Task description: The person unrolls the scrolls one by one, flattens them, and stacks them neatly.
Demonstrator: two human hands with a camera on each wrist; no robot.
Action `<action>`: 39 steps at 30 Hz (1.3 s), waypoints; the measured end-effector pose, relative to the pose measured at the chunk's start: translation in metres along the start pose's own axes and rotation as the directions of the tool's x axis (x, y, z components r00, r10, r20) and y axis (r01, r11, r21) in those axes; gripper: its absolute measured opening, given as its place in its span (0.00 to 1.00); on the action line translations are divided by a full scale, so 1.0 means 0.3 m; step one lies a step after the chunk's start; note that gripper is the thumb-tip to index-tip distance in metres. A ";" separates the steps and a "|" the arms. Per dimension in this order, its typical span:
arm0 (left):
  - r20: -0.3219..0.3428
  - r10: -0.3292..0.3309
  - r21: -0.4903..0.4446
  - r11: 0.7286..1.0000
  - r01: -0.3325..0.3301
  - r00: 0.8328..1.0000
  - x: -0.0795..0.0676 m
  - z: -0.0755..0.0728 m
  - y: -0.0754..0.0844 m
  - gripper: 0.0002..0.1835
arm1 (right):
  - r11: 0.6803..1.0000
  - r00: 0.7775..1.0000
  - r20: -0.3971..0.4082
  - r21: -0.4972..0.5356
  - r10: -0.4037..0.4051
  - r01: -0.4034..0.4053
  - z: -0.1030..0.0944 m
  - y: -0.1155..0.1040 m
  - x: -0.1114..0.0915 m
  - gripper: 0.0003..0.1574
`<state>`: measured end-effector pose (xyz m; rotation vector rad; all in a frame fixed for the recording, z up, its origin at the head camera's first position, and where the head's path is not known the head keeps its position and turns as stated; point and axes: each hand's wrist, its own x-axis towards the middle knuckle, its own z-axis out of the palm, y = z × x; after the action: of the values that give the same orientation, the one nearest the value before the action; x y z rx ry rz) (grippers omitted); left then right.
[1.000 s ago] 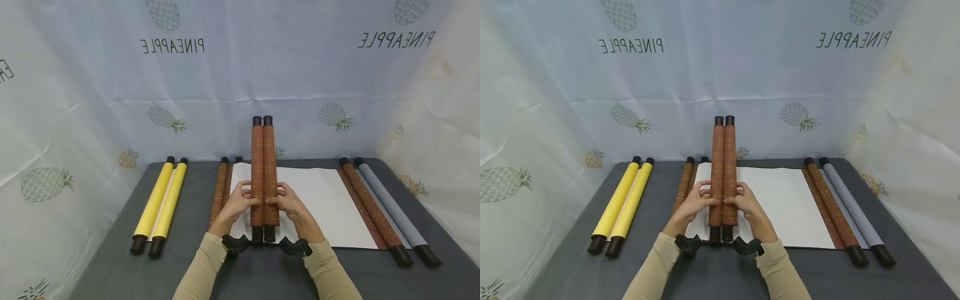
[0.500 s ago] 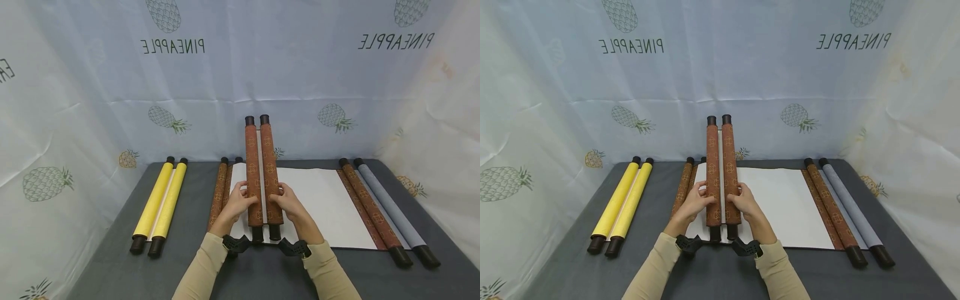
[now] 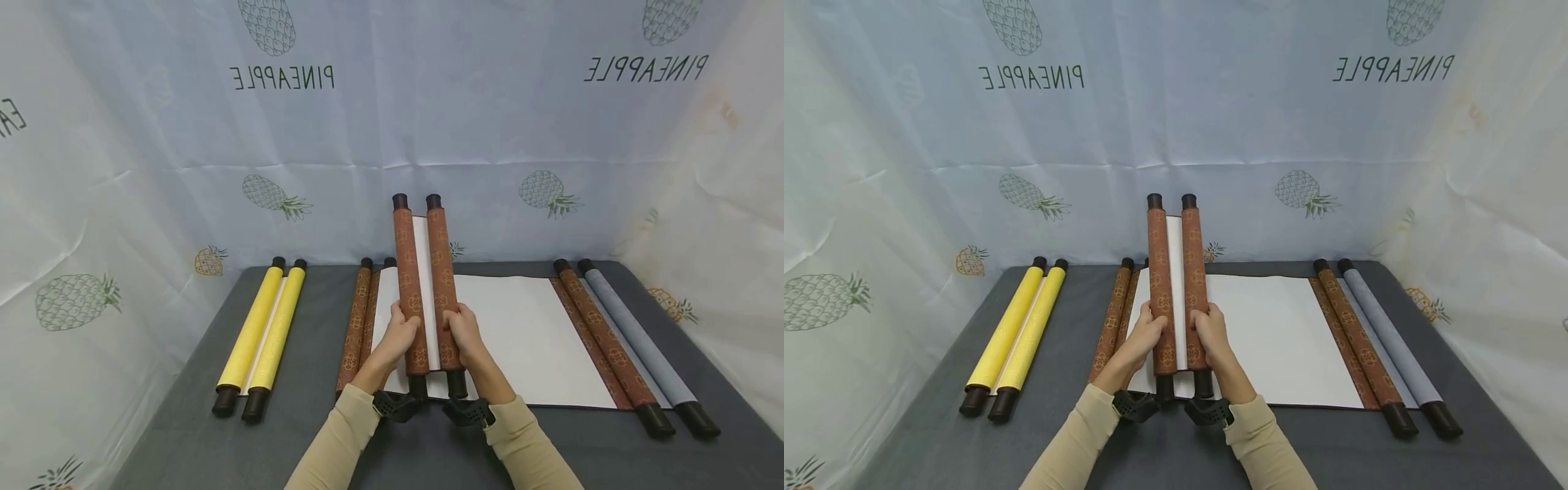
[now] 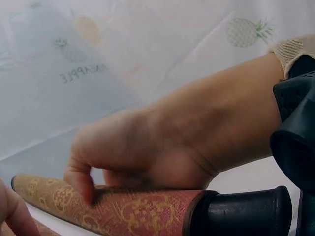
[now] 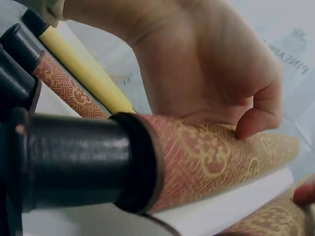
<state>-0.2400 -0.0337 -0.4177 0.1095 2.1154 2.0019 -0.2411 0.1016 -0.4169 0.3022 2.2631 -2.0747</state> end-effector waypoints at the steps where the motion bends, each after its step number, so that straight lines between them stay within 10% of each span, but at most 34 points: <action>1: -0.015 0.003 0.004 1.000 -0.003 1.000 0.001 0.001 0.002 0.38 | 1.000 1.000 -0.002 0.003 -0.005 0.005 0.001 0.000 0.000 0.26; 18: -0.210 0.068 0.124 0.991 -0.043 0.975 -0.001 -0.011 -0.009 0.47 | 0.997 0.999 0.027 -0.072 -0.032 0.034 -0.020 0.016 0.014 0.39; 39: -0.119 -0.014 0.076 0.997 0.023 0.993 0.012 -0.081 -0.005 0.39 | 0.992 0.995 0.089 -0.115 -0.034 0.045 -0.115 0.015 0.043 0.37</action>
<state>-0.2485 -0.0568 -0.4184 -0.0159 2.2579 1.9619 -0.2497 0.1374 -0.4203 0.1588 2.3452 -1.9225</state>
